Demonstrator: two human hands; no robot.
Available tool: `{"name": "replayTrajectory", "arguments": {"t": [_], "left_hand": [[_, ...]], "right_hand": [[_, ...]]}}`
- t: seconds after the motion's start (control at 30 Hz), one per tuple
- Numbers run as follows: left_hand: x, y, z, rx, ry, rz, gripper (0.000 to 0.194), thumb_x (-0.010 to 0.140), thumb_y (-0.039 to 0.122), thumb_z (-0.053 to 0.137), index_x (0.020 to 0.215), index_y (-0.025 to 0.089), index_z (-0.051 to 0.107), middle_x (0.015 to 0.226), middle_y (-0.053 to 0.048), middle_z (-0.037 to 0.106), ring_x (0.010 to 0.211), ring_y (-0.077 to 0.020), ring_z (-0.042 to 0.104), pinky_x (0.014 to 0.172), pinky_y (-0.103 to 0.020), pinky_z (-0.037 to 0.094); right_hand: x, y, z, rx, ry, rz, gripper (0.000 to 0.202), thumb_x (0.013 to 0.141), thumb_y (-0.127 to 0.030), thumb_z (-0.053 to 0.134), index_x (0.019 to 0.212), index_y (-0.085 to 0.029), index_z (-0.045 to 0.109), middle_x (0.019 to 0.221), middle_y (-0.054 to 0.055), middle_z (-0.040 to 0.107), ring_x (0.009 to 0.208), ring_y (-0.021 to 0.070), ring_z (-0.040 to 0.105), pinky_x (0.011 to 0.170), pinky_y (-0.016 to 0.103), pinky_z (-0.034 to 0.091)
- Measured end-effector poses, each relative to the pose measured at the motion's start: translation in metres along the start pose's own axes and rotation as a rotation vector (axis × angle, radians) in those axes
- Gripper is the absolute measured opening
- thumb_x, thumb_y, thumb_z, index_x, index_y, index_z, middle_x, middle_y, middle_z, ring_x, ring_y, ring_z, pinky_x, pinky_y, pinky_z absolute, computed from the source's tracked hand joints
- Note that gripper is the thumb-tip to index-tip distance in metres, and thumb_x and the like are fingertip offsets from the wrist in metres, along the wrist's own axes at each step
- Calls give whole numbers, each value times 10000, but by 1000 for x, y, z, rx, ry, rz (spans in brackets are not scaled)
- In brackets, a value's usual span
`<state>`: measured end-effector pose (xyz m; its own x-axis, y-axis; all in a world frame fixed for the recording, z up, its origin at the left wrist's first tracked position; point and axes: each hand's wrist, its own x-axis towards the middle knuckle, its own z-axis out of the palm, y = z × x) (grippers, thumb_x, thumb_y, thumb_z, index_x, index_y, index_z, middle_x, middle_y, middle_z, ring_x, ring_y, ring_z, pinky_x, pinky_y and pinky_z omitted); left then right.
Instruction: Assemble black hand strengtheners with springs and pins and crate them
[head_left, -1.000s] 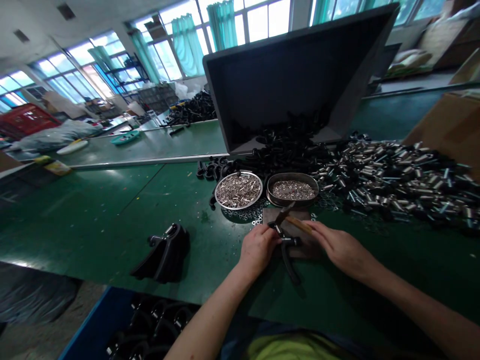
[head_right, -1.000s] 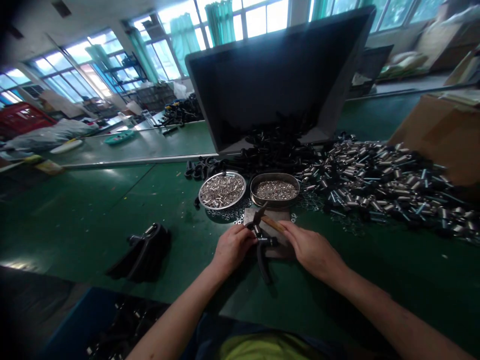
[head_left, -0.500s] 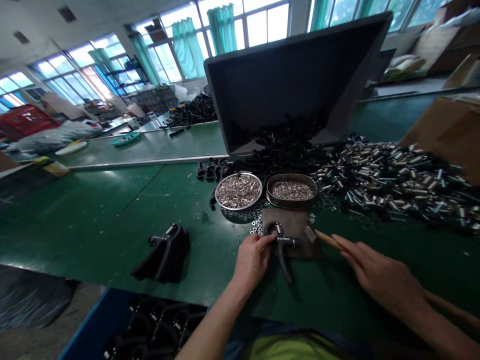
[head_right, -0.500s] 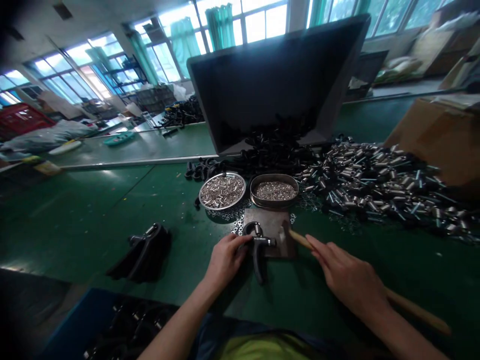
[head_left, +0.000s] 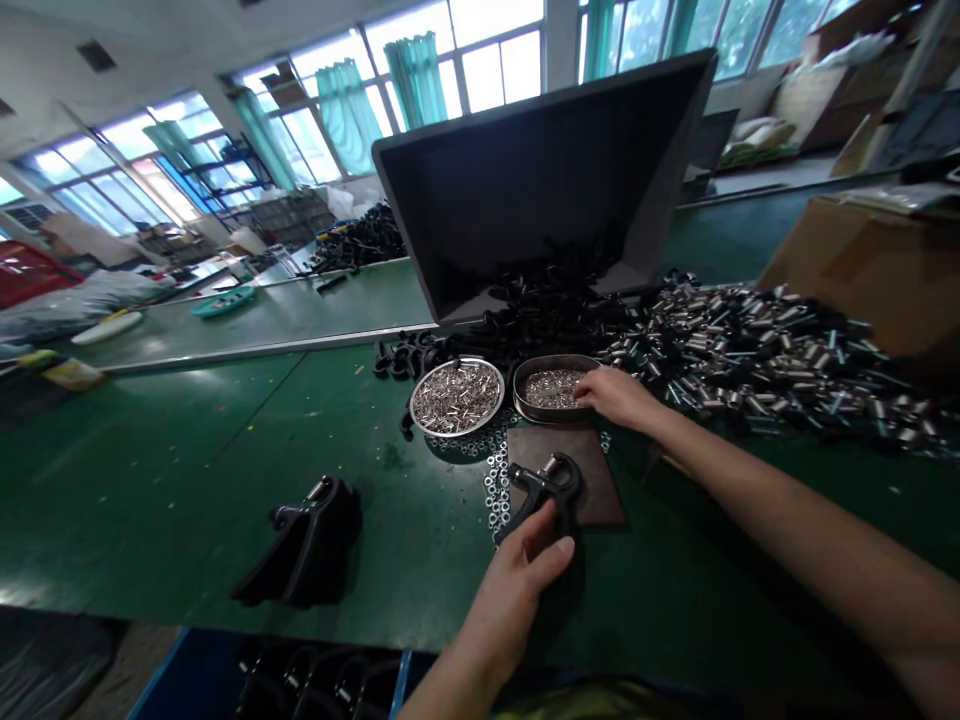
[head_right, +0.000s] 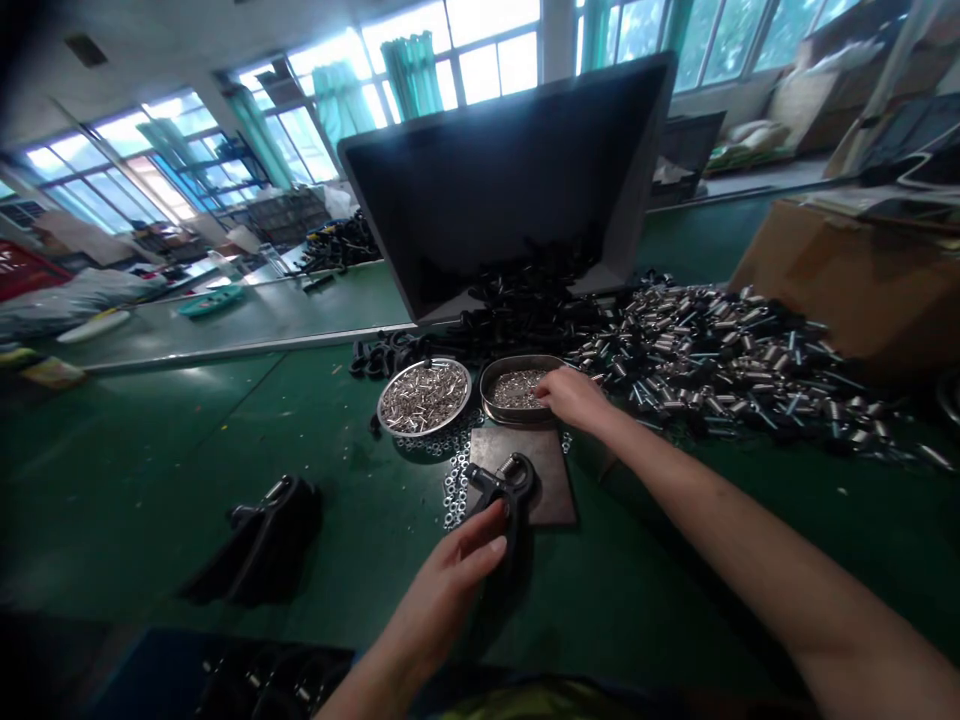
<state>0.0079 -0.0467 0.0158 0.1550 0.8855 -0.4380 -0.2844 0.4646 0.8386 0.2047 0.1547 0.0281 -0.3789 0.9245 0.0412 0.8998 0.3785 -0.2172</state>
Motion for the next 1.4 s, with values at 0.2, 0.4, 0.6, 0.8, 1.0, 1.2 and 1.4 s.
{"name": "replayTrajectory", "arguments": {"t": [0.2, 0.4, 0.6, 0.8, 1.0, 1.2, 1.4], "left_hand": [[12, 32, -16, 268, 3, 167, 507, 750, 351, 679, 1224, 200, 579, 1275, -97, 586, 1165, -231, 546, 1007, -365, 408], [92, 74, -9, 987, 107, 511, 269, 833, 278, 565, 1050, 157, 668, 1048, -86, 678, 958, -198, 616, 866, -324, 475], [185, 98, 31, 1506, 100, 512, 191, 786, 239, 604, 909, 166, 730, 974, -131, 693, 1023, -270, 587, 920, -380, 427], [223, 95, 46, 1572, 55, 381, 181, 667, 168, 691, 838, 122, 729, 918, -183, 698, 936, -298, 636, 843, -358, 467], [220, 96, 37, 1469, 69, 407, 160, 713, 211, 667, 848, 151, 730, 943, -152, 701, 964, -288, 624, 874, -373, 446], [203, 100, 27, 1201, 62, 474, 116, 757, 198, 642, 844, 174, 715, 871, -62, 709, 901, -200, 635, 849, -295, 455], [149, 83, 1, 656, -65, 375, 173, 779, 210, 622, 926, 118, 620, 827, -59, 702, 670, -109, 630, 674, -251, 509]], "right_hand": [[46, -2, 21, -10, -159, 33, 142, 639, -194, 721, 777, -222, 741, 835, 68, 711, 801, 232, 645, 669, 279, 437], [36, 7, 21, 28, -85, 89, 94, 742, -255, 658, 799, -206, 712, 875, 79, 706, 857, 229, 637, 697, 277, 432], [29, 11, 18, 157, 57, 117, 155, 809, -202, 562, 878, -195, 700, 882, 54, 712, 864, 191, 627, 749, 262, 434], [19, 18, 9, 358, 134, 121, 167, 764, -216, 585, 844, -209, 732, 850, 12, 725, 803, 184, 644, 738, 268, 468], [3, 16, 6, 557, 125, 106, 210, 738, -179, 558, 868, -184, 722, 760, 19, 712, 682, 172, 643, 688, 280, 490], [-25, -8, 15, 728, 61, 77, 167, 768, -246, 544, 873, -181, 655, 744, 26, 694, 653, 167, 656, 657, 283, 515], [-46, -29, 33, 718, -76, -22, 111, 750, -242, 559, 762, -186, 654, 723, 3, 679, 656, 155, 633, 635, 265, 490]]}}
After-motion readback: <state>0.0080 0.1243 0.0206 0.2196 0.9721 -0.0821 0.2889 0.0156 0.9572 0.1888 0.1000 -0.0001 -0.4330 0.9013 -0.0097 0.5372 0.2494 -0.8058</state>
